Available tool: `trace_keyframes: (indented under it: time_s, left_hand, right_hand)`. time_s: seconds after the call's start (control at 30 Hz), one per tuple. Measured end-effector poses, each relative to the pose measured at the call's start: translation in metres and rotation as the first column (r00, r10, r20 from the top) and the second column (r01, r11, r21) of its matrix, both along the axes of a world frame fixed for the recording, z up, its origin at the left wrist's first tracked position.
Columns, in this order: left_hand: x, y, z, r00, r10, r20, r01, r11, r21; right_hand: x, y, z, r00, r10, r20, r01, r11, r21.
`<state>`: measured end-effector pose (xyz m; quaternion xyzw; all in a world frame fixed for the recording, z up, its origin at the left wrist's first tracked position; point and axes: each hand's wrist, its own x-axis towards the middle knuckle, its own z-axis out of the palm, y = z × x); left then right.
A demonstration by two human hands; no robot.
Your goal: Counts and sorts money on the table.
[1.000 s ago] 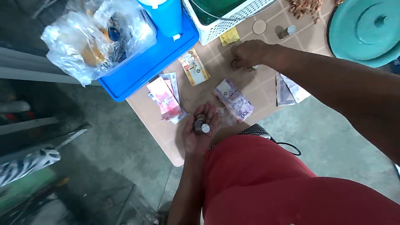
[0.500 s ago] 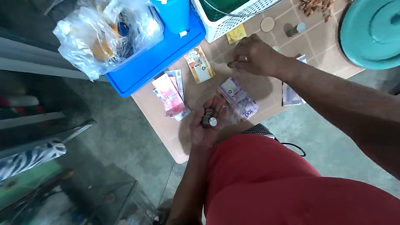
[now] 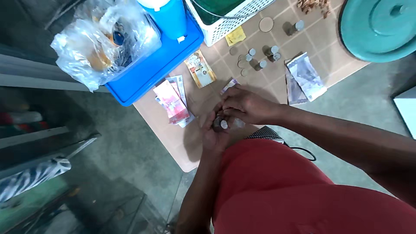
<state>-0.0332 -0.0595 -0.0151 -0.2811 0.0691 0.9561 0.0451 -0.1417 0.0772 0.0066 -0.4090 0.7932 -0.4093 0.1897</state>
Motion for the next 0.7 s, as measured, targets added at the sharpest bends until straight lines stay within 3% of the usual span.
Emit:
trace_keyframes:
  time_s: [0.3, 0.53, 0.7]
  left_hand:
    - [-0.006, 0.002, 0.014, 0.999, 0.054, -0.001, -0.054, 0.997, -0.054]
    - [-0.008, 0.010, 0.018, 0.996, 0.082, 0.032, -0.077, 0.991, -0.111]
    - [-0.006, 0.009, 0.010, 0.999, 0.038, 0.032, -0.030, 0.976, -0.217]
  right_hand:
    - [0.041, 0.001, 0.004, 0.939, -0.111, -0.326, 0.112, 0.994, -0.018]
    - [0.042, 0.000, 0.005, 0.942, -0.167, -0.290, 0.172, 0.985, -0.009]
    - [0.043, -0.007, 0.009, 0.951, -0.125, -0.282, 0.169, 0.975, 0.141]
